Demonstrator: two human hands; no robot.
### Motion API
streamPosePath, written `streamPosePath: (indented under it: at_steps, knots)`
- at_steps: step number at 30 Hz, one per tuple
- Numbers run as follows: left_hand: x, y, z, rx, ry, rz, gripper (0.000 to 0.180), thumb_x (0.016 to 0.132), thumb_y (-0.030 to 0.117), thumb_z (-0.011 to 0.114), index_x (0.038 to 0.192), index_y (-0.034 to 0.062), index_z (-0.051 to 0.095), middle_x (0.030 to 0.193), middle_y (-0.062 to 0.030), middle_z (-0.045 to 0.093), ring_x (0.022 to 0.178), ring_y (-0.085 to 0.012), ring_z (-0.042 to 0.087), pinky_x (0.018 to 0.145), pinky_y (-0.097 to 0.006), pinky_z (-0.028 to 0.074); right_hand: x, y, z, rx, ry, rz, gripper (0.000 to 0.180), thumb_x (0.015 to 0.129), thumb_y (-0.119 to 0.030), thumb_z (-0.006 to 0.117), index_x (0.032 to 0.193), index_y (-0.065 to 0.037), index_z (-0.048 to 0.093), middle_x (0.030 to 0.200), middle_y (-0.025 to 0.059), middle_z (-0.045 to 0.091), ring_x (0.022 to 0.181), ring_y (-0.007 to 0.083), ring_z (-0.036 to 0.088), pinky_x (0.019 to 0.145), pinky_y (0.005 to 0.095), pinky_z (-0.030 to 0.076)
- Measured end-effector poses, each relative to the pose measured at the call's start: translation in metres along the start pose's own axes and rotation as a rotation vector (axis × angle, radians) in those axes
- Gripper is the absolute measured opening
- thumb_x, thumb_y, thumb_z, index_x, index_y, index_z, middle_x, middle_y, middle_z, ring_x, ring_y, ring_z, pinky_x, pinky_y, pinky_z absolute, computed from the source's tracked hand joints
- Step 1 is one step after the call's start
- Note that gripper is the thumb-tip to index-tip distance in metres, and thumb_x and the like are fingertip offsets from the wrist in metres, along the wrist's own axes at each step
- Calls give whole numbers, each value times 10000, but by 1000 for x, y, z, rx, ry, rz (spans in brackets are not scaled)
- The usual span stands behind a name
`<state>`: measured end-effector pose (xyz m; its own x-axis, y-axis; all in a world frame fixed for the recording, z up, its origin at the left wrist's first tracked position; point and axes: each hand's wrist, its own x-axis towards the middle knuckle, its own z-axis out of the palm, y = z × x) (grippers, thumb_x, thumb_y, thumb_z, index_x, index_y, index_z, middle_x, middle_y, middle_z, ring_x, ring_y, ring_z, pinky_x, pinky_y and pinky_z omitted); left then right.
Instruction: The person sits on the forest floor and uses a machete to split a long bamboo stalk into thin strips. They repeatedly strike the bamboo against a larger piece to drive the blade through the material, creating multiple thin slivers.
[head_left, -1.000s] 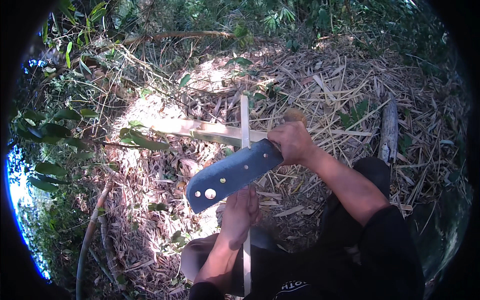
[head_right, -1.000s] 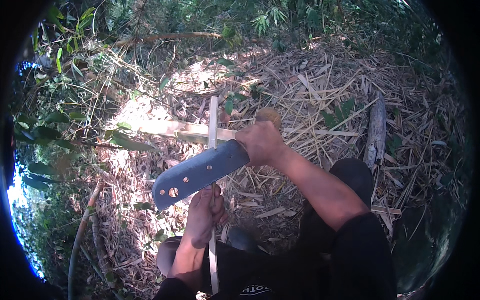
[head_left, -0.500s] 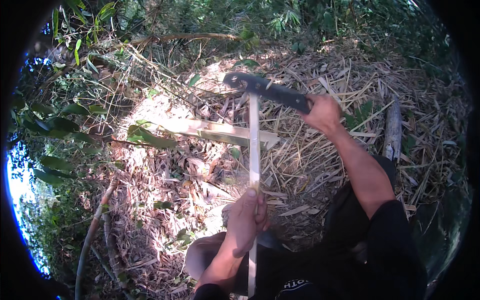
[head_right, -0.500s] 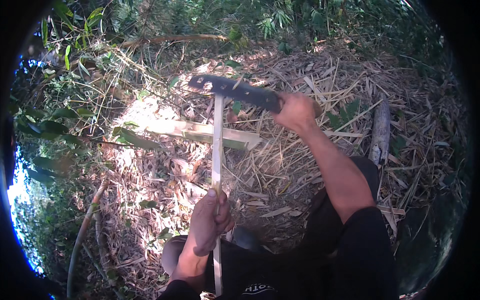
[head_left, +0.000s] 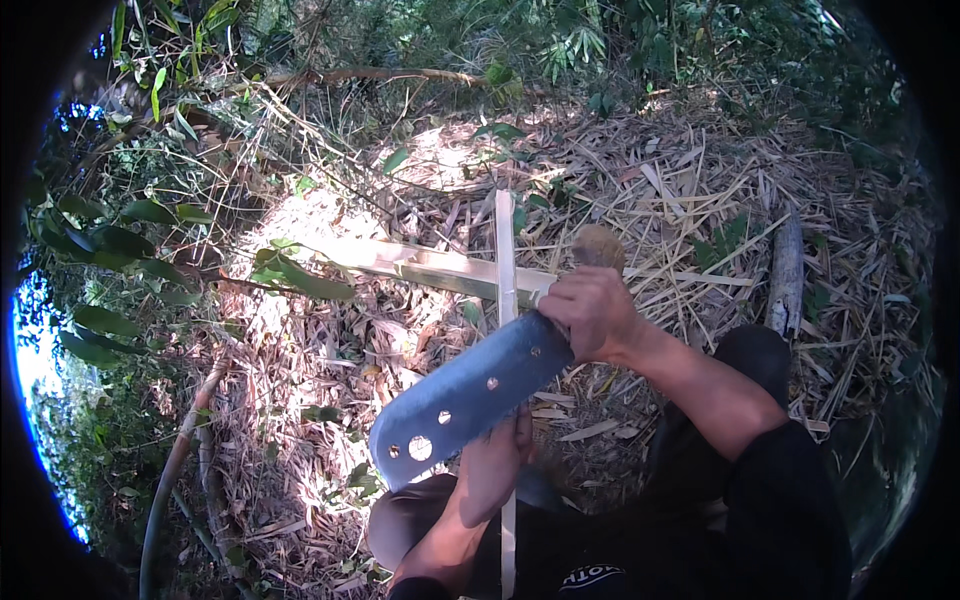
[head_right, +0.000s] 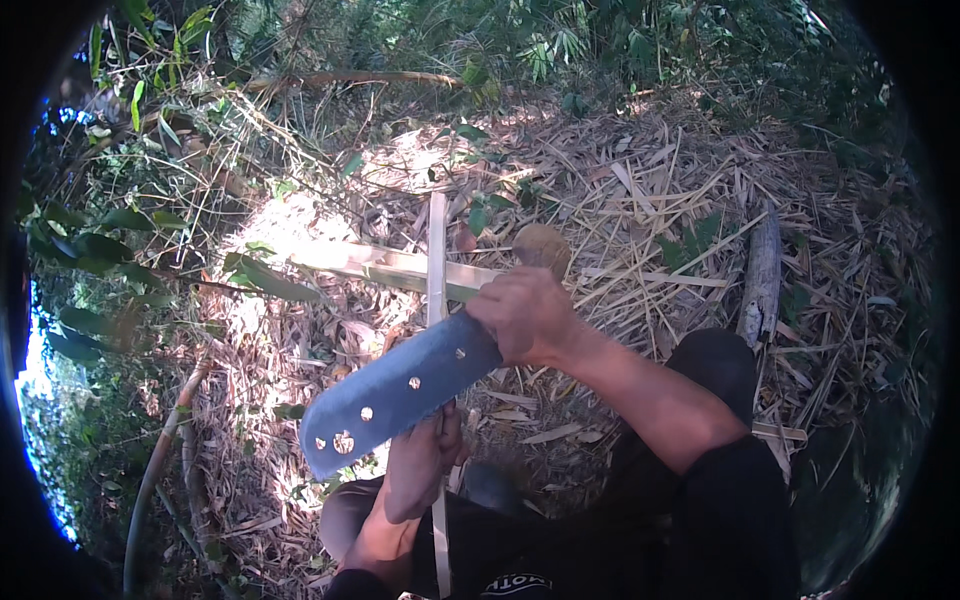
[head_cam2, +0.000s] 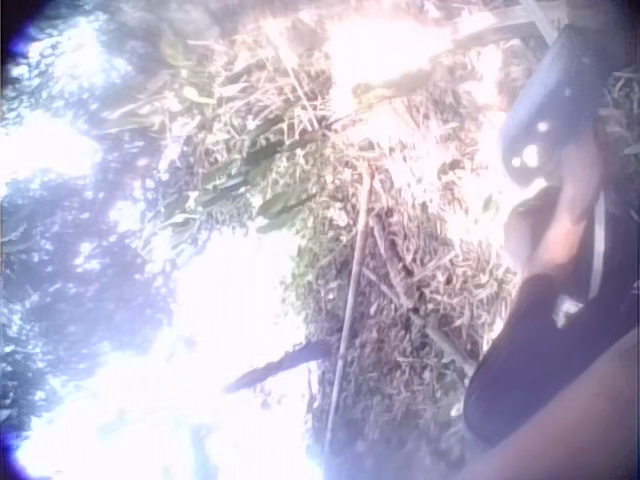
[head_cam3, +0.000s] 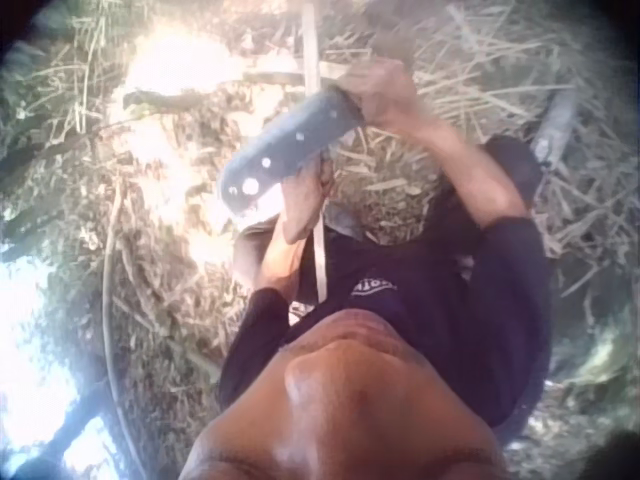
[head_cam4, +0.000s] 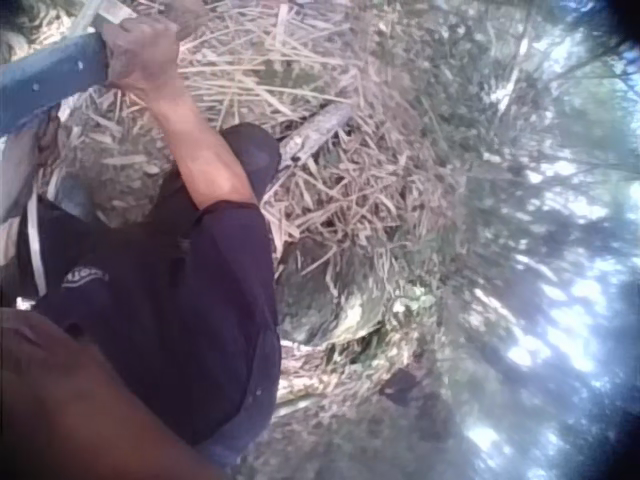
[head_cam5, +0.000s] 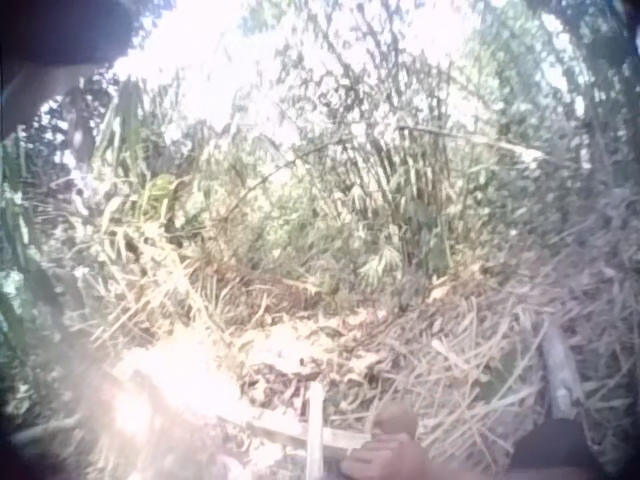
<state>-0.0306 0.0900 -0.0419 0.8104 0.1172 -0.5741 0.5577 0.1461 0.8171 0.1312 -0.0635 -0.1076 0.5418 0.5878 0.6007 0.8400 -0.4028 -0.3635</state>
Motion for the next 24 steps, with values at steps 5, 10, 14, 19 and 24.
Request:
streamPosePath:
  at_steps: [5, 10, 14, 19, 24]
  knots:
    - [1, 6, 0, -51, -43, 22, 357, 1071, 400, 353, 908, 103, 465, 575, 56, 295, 468, -65, 259, 484, -243, 313, -10, 39, -6, 10, 31, 402, 199, 634, -270, 723, 615, -110, 607, 537, 75, 575, 496, 261, 592, 587, 397, 470]
    - [8, 6, 8, -49, -82, 12, 368, 1073, 400, 347, 906, 95, 468, 589, 47, 313, 489, -71, 295, 491, -255, 352, -14, 33, -2, 35, -31, 296, 210, 661, -278, 737, 698, -91, 649, 607, 84, 639, 583, 269, 664, 596, 411, 503]
    - [7, -1, 5, -131, -168, -27, 359, 1074, 400, 345, 921, 97, 463, 582, 44, 307, 479, -71, 290, 491, -253, 352, -14, 57, -5, -16, -47, 592, 216, 655, -286, 724, 698, -90, 645, 601, 92, 627, 560, 270, 644, 570, 407, 485]
    - [13, 11, 5, -203, -219, -40, 380, 1064, 439, 353, 913, 104, 451, 576, 43, 300, 471, -70, 275, 493, -253, 346, -16, 50, 2, 43, -38, 158, 236, 690, -278, 697, 804, -71, 700, 658, 99, 665, 619, 280, 677, 611, 417, 529]
    - [2, 9, 7, -221, -246, -84, 408, 1062, 454, 331, 894, 101, 448, 543, 37, 297, 408, -82, 256, 466, -258, 344, -1, 62, -12, 175, -156, 956, 290, 738, -246, 687, 905, -10, 712, 713, 160, 684, 672, 298, 699, 681, 435, 549]
